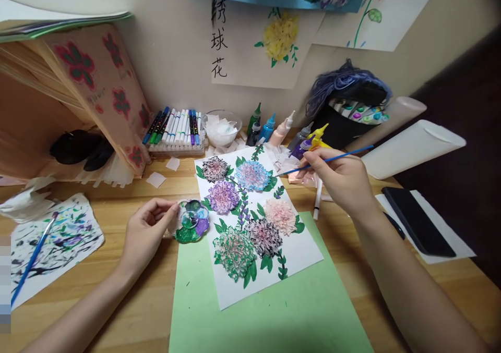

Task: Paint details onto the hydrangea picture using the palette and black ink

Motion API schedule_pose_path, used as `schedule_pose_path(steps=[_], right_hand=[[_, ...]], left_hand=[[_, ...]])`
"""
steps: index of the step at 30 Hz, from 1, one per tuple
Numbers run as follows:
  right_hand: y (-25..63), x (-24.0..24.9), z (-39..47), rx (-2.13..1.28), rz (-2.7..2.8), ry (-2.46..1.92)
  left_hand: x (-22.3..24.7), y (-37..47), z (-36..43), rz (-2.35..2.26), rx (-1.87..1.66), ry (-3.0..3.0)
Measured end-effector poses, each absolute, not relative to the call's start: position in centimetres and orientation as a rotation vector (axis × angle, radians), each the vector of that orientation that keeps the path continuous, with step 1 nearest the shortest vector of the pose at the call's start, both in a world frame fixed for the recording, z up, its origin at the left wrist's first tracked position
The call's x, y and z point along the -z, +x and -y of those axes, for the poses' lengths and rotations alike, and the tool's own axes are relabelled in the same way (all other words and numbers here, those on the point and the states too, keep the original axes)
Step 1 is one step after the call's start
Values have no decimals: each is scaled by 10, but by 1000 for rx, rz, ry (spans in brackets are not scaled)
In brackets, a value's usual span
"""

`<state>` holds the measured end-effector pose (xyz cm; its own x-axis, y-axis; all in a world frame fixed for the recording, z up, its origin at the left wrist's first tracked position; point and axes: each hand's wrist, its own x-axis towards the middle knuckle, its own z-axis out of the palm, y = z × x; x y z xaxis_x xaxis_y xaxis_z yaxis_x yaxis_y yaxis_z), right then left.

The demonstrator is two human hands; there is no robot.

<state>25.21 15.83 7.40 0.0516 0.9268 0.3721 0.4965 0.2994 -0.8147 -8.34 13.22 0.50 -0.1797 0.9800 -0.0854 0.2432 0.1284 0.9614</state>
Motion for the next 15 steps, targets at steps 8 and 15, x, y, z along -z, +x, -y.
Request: schedule_pose_path(steps=[8,15], right_hand=[[235,-66,-156,-755,1687,-1384],[192,-56,-164,-665,1894,-1365]], left_hand=[[-8,-84,-132,-1574,-1118,1231],[-7,-83,-132,-1539,-1113,1197]])
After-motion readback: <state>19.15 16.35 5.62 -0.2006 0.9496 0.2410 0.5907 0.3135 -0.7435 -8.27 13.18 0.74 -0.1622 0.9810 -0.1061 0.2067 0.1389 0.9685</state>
